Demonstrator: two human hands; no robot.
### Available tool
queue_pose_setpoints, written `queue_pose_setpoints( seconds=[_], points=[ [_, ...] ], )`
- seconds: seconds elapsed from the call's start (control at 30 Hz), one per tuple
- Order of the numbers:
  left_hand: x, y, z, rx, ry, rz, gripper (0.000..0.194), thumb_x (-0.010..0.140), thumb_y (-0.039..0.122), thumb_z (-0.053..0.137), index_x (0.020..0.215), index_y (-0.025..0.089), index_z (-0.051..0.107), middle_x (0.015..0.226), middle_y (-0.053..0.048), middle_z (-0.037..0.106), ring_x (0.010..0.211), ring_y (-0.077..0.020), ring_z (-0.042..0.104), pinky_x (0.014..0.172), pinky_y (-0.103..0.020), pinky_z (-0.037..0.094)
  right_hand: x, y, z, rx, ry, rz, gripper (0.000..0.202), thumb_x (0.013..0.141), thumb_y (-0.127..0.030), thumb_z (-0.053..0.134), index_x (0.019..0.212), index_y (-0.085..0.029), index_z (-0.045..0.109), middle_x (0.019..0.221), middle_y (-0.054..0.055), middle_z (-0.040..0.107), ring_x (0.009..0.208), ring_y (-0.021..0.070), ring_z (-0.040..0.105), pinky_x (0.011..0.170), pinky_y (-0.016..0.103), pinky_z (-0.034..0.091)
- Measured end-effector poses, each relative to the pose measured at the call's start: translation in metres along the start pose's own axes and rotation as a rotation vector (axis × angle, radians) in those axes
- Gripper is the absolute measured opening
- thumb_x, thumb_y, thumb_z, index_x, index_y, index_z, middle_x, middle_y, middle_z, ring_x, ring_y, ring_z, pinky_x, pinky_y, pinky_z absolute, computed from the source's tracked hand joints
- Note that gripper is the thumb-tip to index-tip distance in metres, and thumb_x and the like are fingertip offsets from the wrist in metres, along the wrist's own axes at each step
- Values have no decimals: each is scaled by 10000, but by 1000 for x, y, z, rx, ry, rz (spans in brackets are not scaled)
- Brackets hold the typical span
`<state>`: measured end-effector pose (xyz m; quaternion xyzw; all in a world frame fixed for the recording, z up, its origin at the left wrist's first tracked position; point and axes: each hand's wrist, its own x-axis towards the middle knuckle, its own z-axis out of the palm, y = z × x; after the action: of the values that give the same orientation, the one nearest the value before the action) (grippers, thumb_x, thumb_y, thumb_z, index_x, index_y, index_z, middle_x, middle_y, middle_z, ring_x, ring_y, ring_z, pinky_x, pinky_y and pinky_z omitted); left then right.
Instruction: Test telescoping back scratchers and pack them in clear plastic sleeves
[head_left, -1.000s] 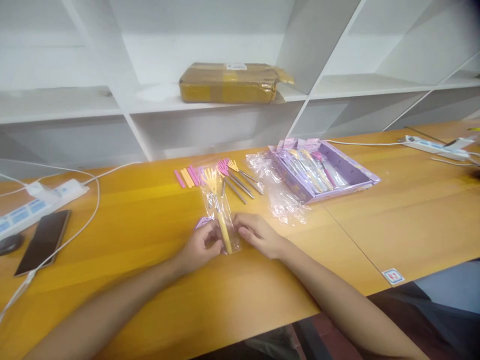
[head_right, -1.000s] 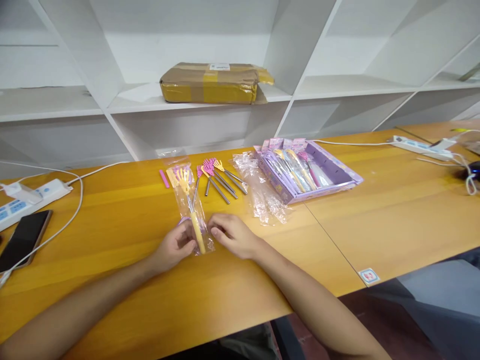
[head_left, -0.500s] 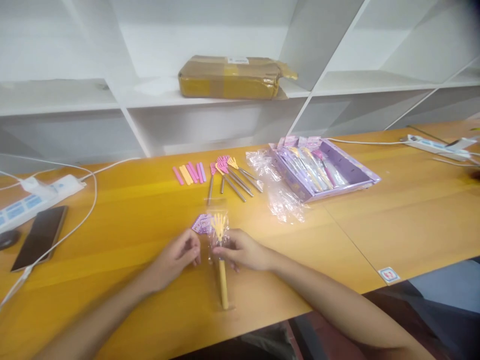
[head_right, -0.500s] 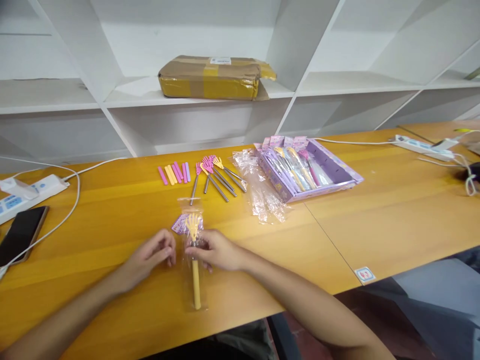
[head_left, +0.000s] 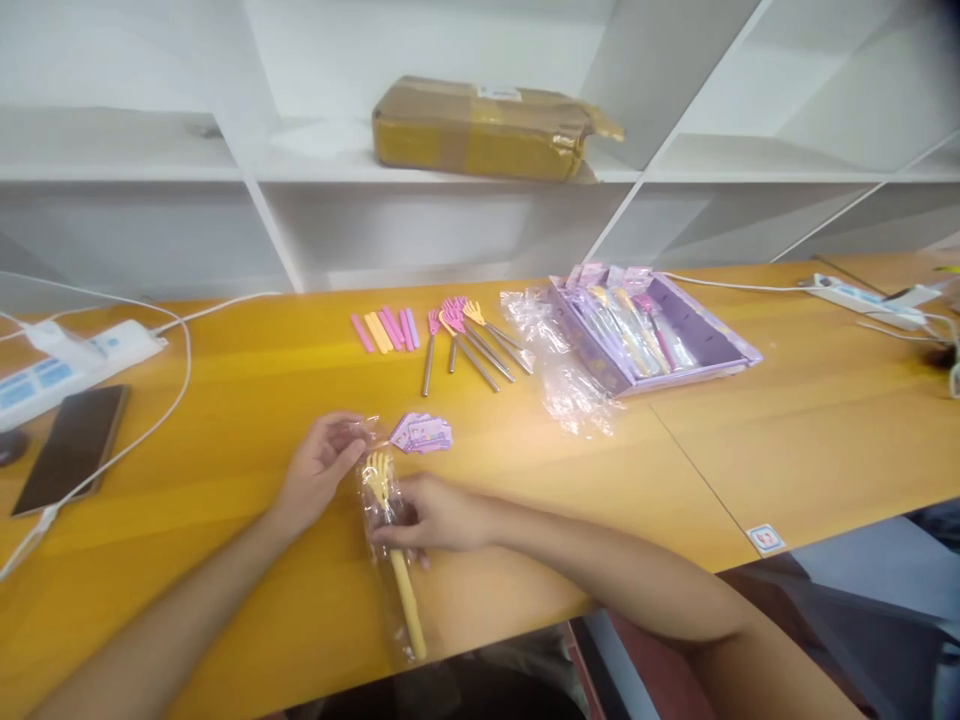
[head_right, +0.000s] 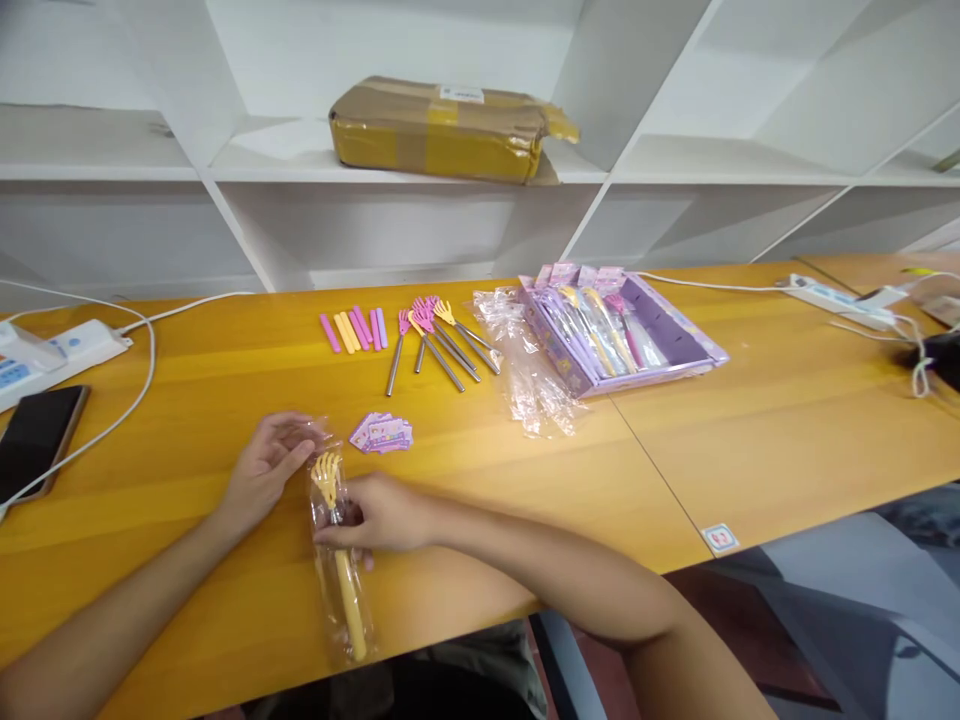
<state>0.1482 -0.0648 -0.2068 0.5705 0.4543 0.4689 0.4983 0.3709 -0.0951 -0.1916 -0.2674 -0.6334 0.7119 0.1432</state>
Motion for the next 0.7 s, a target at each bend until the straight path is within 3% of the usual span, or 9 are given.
queue_pose_setpoints(
  seconds=[0.07,0.13,0.23,0.3,0.4,0.47,0.57,0.7],
  points=[
    [1,-1,1,8,-35,-16,349,919,460,788,1130,217,652,1140,-66,738,1067,-206,720,979,-347,586,-6,-3,-6,-106,-28,-3,455,960,-632,684,1024,-185,627,752,-32,642,486,68,532,520,213,512],
    [2,-2,3,13,-55,-37,309,915,443,794,1084,210,681,1110,-60,746,1039,-194,720,961,-326,587,-14,-2,-19,-308,-11,-120,399,1010,-584,642,955,-189,639,736,-17,640,551,94,561,576,231,497],
    [-1,-3,5,5,-51,-61,312,909,437,801,1093,211,692,1105,-55,752,1012,-187,720,913,-303,594,-24,4,-47,-741,195,-436,396,1095,-433,518,794,-195,613,728,26,622,673,134,575,677,275,470],
    [-5,-2,6,5,-52,-90,330,904,439,808,1117,212,698,1081,-49,758,990,-182,724,894,-296,598,-27,10,-68,-906,368,-546,358,1107,-368,482,826,-204,633,753,40,628,702,148,576,697,290,464],
    [-11,1,8,21,-99,-153,343,902,442,812,1139,213,717,977,-29,760,896,-164,724,849,-283,601,-23,14,-92,-905,586,-489,226,1103,-349,508,1043,-211,676,933,65,668,796,158,614,750,296,493],
    [-15,1,9,22,-145,-181,326,908,438,807,1131,214,732,973,-29,764,866,-156,722,831,-279,603,-20,15,-100,-908,642,-372,207,1073,-380,583,1173,-219,667,1066,81,655,842,167,624,776,310,513],
    [-17,2,9,12,-206,-187,268,918,408,800,1092,210,749,1013,-42,768,891,-159,727,841,-283,604,-21,15,-107,-967,564,-260,317,1016,-436,681,1262,-237,653,1195,99,616,952,203,638,856,355,540],
    [-16,4,8,40,-294,-72,212,933,304,773,1120,205,753,1104,-69,745,1030,-179,715,970,-311,576,-23,18,-111,-958,514,-245,313,994,-409,715,1250,-241,651,1230,95,597,1003,207,628,899,368,532]
  ],
)
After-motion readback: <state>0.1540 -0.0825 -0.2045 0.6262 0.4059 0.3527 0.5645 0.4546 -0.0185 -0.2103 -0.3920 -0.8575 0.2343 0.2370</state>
